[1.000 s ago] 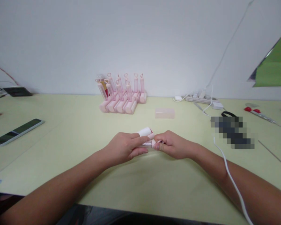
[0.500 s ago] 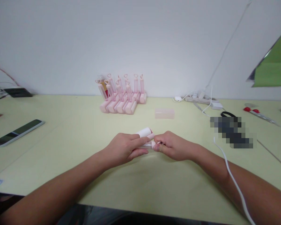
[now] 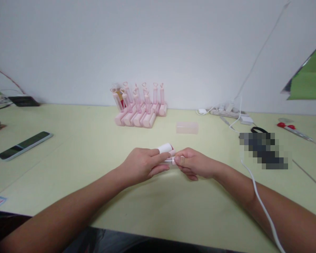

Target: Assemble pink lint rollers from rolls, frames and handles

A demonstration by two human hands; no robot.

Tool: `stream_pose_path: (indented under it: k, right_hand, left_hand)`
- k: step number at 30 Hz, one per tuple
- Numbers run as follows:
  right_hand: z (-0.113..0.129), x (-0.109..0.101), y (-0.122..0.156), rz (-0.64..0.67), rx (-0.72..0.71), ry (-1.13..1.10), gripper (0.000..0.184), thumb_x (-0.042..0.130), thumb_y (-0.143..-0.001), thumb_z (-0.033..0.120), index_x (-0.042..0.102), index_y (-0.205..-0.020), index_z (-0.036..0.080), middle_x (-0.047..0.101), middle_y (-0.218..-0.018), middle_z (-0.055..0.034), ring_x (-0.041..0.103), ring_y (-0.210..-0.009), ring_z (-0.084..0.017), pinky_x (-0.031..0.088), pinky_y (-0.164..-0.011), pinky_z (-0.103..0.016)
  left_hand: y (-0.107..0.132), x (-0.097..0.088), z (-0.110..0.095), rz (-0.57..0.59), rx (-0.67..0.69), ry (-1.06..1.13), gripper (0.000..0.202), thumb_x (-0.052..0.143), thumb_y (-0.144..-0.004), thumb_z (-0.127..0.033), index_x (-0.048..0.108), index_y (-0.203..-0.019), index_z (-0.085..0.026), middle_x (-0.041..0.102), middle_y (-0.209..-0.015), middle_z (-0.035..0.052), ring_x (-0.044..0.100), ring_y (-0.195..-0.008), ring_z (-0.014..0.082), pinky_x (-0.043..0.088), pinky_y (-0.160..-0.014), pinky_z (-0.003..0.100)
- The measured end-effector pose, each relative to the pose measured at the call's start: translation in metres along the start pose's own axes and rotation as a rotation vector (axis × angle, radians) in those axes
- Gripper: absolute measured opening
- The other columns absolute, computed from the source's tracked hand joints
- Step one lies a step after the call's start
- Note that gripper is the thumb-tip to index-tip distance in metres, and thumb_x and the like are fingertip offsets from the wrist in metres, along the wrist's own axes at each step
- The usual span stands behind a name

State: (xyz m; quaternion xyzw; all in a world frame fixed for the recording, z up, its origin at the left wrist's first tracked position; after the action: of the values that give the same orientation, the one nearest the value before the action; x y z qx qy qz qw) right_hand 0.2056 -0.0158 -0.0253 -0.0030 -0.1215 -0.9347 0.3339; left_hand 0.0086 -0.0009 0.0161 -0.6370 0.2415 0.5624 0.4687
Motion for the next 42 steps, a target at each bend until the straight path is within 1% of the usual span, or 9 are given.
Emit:
stream_pose_path:
  k: [3,5,9,15,21,28,34,38,42]
  right_hand:
    - [-0.007,0.0,-0.002,0.042,0.161,-0.22,0.048,0.054,-0.09,0.058,0.039,-0.064,0.021,0.026,-0.041,0.0128,0.017,-0.033,-0.005,0.025,-0.03,-0.017]
    - [-0.007,-0.001,-0.003,0.031,0.162,-0.2,0.049,0.054,-0.09,0.058,0.039,-0.063,0.02,0.029,-0.042,0.0115,0.022,-0.033,-0.005,0.029,-0.031,-0.017]
    - [0.002,-0.006,-0.007,-0.155,-0.069,0.155,0.042,0.055,-0.091,0.057,0.051,-0.075,0.018,0.045,-0.052,0.0069,0.04,-0.04,-0.007,0.037,-0.039,-0.019]
    - [0.013,-0.005,-0.004,-0.29,-0.402,0.505,0.032,0.068,-0.086,0.042,0.061,-0.104,0.017,0.057,-0.077,0.0013,0.049,-0.063,-0.011,0.04,-0.057,-0.023]
    - [0.016,-0.005,0.0,-0.362,-0.491,0.807,0.026,0.054,-0.095,0.037,0.068,-0.103,0.016,0.067,-0.086,-0.0042,0.056,-0.072,-0.015,0.041,-0.066,-0.027]
    - [0.022,0.002,0.008,-0.339,-0.557,0.669,0.027,0.063,-0.09,0.035,0.066,-0.11,0.017,0.067,-0.093,-0.0054,0.059,-0.08,-0.016,0.045,-0.072,-0.028]
    - [0.02,0.022,0.011,-0.231,-0.527,0.114,0.042,0.075,-0.081,0.033,0.06,-0.117,0.019,0.06,-0.081,-0.0007,0.056,-0.066,-0.013,0.048,-0.059,-0.026]
    - [0.017,0.041,0.006,-0.147,-0.486,-0.021,0.036,0.076,-0.081,0.032,0.062,-0.112,0.02,0.061,-0.075,0.0005,0.057,-0.062,-0.013,0.05,-0.054,-0.026]
    - [0.017,0.038,0.01,-0.304,-0.566,-0.052,0.029,0.071,-0.085,0.036,0.066,-0.107,0.018,0.066,-0.069,-0.0011,0.06,-0.056,-0.013,0.051,-0.051,-0.026]
  left_hand:
    - [-0.001,0.0,0.0,-0.019,-0.002,-0.018,0.042,0.039,-0.099,-0.051,0.061,-0.121,-0.023,0.068,-0.087,0.0029,0.065,-0.068,0.0144,0.038,-0.055,0.024]
    - [-0.002,-0.001,0.001,-0.014,-0.002,-0.019,0.041,0.04,-0.098,-0.051,0.063,-0.118,-0.023,0.068,-0.086,0.0028,0.064,-0.068,0.0143,0.037,-0.055,0.024]
    - [-0.003,-0.003,0.004,0.004,-0.046,0.01,0.039,0.043,-0.097,-0.05,0.064,-0.116,-0.024,0.067,-0.086,0.0031,0.063,-0.067,0.0145,0.036,-0.054,0.024]
    - [-0.002,-0.004,0.012,-0.014,-0.134,0.128,0.037,0.047,-0.095,-0.049,0.068,-0.107,-0.021,0.066,-0.083,0.004,0.061,-0.066,0.0148,0.038,-0.056,0.024]
    - [0.001,0.0,0.018,-0.117,-0.112,0.282,0.037,0.052,-0.094,-0.046,0.064,-0.117,-0.02,0.068,-0.089,0.0047,0.062,-0.072,0.0141,0.043,-0.064,0.024]
    - [0.002,0.001,0.02,-0.248,0.029,0.4,0.037,0.058,-0.092,-0.04,0.064,-0.124,-0.022,0.068,-0.092,0.0056,0.063,-0.075,0.0117,0.047,-0.065,0.021]
    - [0.002,-0.006,0.012,-0.431,0.107,0.517,0.042,0.066,-0.088,-0.036,0.061,-0.128,-0.022,0.067,-0.088,0.0044,0.062,-0.073,0.011,0.05,-0.067,0.021]
    - [0.001,-0.005,0.0,-0.43,0.111,0.571,0.039,0.063,-0.09,-0.038,0.061,-0.127,-0.023,0.068,-0.09,0.0043,0.063,-0.076,0.0109,0.052,-0.07,0.021]
    - [0.0,-0.004,-0.001,-0.438,0.058,0.602,0.047,0.06,-0.09,-0.046,0.057,-0.13,-0.021,0.068,-0.092,0.0064,0.063,-0.077,0.0137,0.053,-0.071,0.026]
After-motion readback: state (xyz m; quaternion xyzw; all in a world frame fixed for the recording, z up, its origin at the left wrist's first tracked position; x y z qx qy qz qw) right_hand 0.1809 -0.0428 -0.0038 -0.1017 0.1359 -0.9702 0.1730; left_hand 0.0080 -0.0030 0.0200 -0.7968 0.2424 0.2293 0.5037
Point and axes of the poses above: each hand's wrist, its own y-axis away from the middle knuckle, its own x-axis out of the palm, z = x × y, the point moved 3 cm from there along -y, towards the middle knuckle
